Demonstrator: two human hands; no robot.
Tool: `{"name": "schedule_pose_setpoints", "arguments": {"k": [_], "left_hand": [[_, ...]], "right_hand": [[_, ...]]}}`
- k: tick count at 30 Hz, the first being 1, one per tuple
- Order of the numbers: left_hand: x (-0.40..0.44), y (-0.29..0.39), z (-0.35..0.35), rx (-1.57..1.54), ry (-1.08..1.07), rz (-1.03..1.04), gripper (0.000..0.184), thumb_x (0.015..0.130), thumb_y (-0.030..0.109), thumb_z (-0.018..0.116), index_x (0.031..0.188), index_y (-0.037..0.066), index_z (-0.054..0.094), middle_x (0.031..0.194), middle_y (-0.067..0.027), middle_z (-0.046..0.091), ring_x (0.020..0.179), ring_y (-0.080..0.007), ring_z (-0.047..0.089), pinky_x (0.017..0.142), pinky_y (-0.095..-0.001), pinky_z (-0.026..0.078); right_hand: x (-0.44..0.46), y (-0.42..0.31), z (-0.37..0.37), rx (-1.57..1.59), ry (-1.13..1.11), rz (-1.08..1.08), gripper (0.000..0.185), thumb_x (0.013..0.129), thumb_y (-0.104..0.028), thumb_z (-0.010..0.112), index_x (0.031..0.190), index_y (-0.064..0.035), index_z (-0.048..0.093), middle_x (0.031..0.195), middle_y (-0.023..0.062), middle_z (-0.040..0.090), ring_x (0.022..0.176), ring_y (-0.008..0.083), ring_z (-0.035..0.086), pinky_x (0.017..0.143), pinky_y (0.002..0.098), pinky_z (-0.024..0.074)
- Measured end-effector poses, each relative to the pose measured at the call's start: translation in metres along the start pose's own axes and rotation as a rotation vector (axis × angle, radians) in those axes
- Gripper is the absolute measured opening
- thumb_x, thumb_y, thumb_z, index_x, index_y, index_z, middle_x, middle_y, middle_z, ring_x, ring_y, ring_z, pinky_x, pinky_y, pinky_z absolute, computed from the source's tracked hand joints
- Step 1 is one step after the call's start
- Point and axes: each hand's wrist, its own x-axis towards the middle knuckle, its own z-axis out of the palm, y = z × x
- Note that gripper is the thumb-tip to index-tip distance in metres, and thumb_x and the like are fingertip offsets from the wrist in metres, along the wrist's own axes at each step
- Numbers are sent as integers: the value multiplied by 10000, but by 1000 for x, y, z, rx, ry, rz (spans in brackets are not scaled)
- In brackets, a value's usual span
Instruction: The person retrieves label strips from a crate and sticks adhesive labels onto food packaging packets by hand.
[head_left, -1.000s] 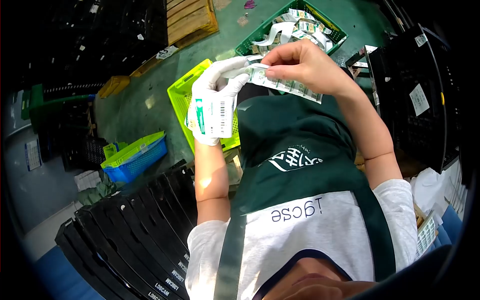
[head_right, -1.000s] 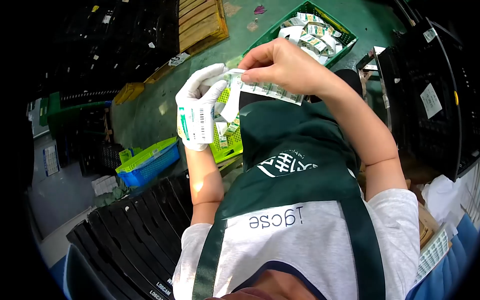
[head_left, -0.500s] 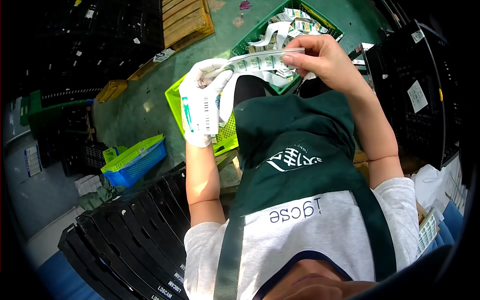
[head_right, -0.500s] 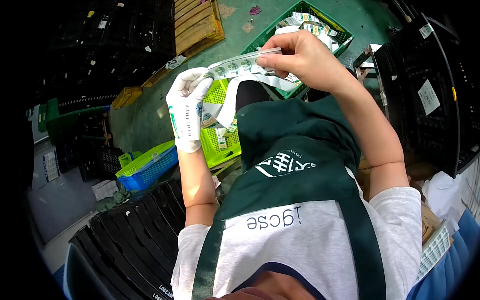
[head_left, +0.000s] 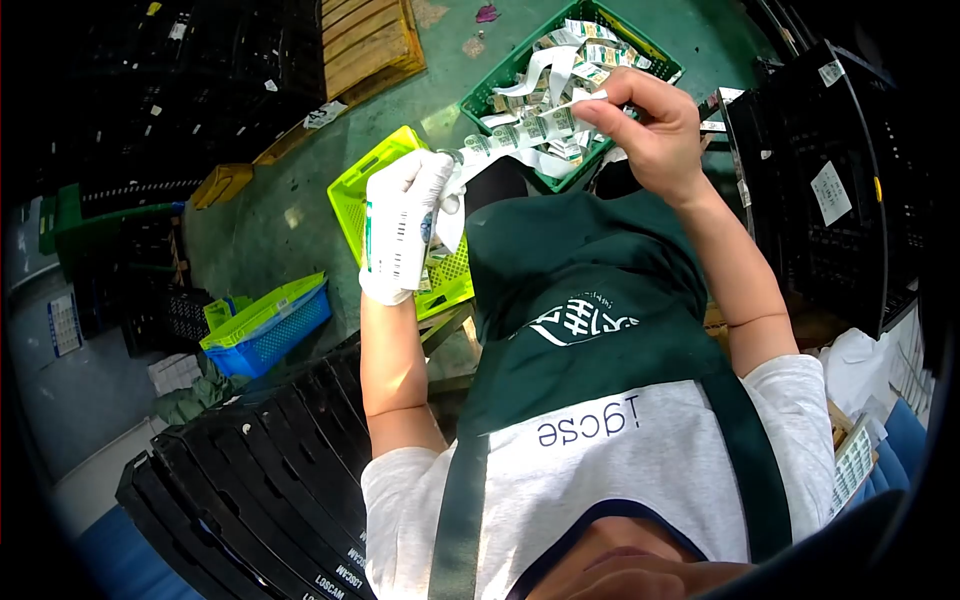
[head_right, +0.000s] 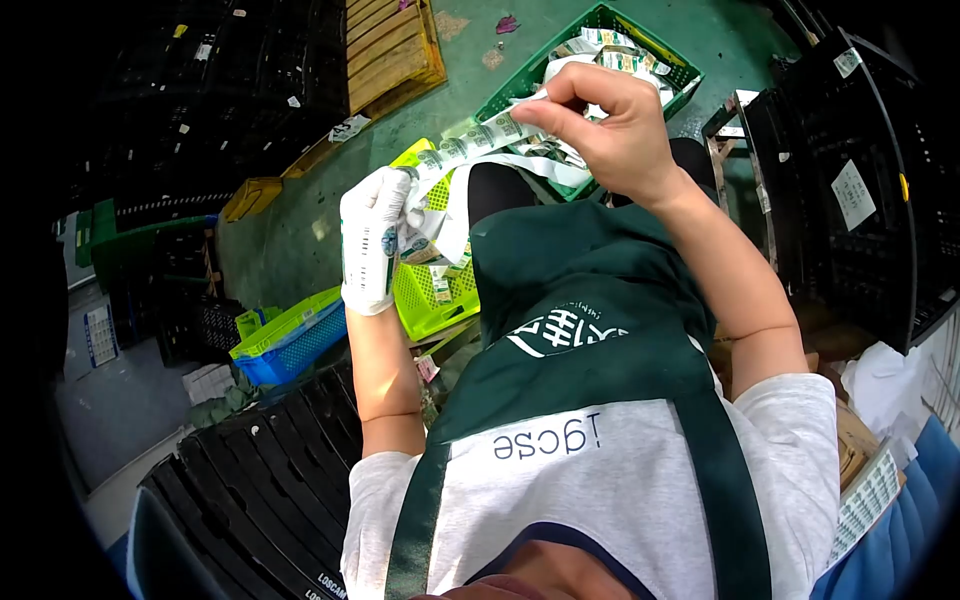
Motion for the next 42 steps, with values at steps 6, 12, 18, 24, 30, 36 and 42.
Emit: {"name": "schedule_pose_setpoints", "arguments": {"k": [6, 12, 18, 24, 30, 36, 42], "left_hand": [[1, -6, -6, 88, -25, 28, 127, 839, 119, 637, 869, -3, 658, 616, 0, 557, 561, -48, 494, 536, -194, 374], [9, -19, 0, 152, -24, 95, 84, 836, 93, 651, 812, 13, 661, 604, 28, 541, 545, -26, 438, 521, -179, 321], [8, -14, 14, 162, -25, -27, 110, 834, 102, 662, 840, -7, 666, 621, 20, 547, 563, -37, 474, 523, -195, 365], [10, -15, 11, 91, -73, -49, 135, 848, 108, 638, 905, -13, 658, 638, 16, 557, 545, -31, 453, 504, -189, 344], [10, -12, 2, -153, -194, -66, 245, 863, 115, 538, 1019, -64, 602, 672, -21, 569, 413, -3, 337, 412, -150, 249], [23, -47, -14, -756, -437, -65, 389, 913, 192, 478, 1176, -91, 520, 759, -34, 528, 450, -25, 362, 444, -141, 300], [38, -46, -26, -1401, -212, -201, 269, 960, 157, 434, 1158, 13, 544, 779, 4, 509, 522, -49, 396, 509, -188, 351]], "right_hand": [[4, 9, -7, -107, -138, 292, 188, 823, -187, 695, 786, -18, 621, 665, 12, 563, 572, 92, 492, 529, 250, 397], [18, 1, 12, -533, -214, -261, 262, 816, -173, 662, 1033, -57, 572, 1024, 113, 571, 944, 291, 545, 804, 379, 464], [15, 0, 37, -409, -503, -232, 277, 771, 21, 581, 1033, -62, 552, 950, 91, 543, 957, 288, 526, 781, 382, 463], [14, 2, 39, -496, -492, -277, 292, 749, 27, 574, 1015, -93, 570, 918, 66, 551, 917, 272, 547, 731, 374, 479], [15, -1, 36, -520, -455, -339, 259, 761, 10, 570, 976, -130, 597, 888, 32, 553, 862, 241, 558, 662, 356, 493], [24, -10, 30, -333, -491, -422, 195, 781, 48, 585, 928, -65, 643, 887, 64, 583, 826, 260, 559, 684, 345, 470], [19, -50, 22, 478, -391, 181, 210, 841, 5, 600, 1045, -44, 603, 900, -14, 586, 841, 34, 537, 623, 184, 423]]}}
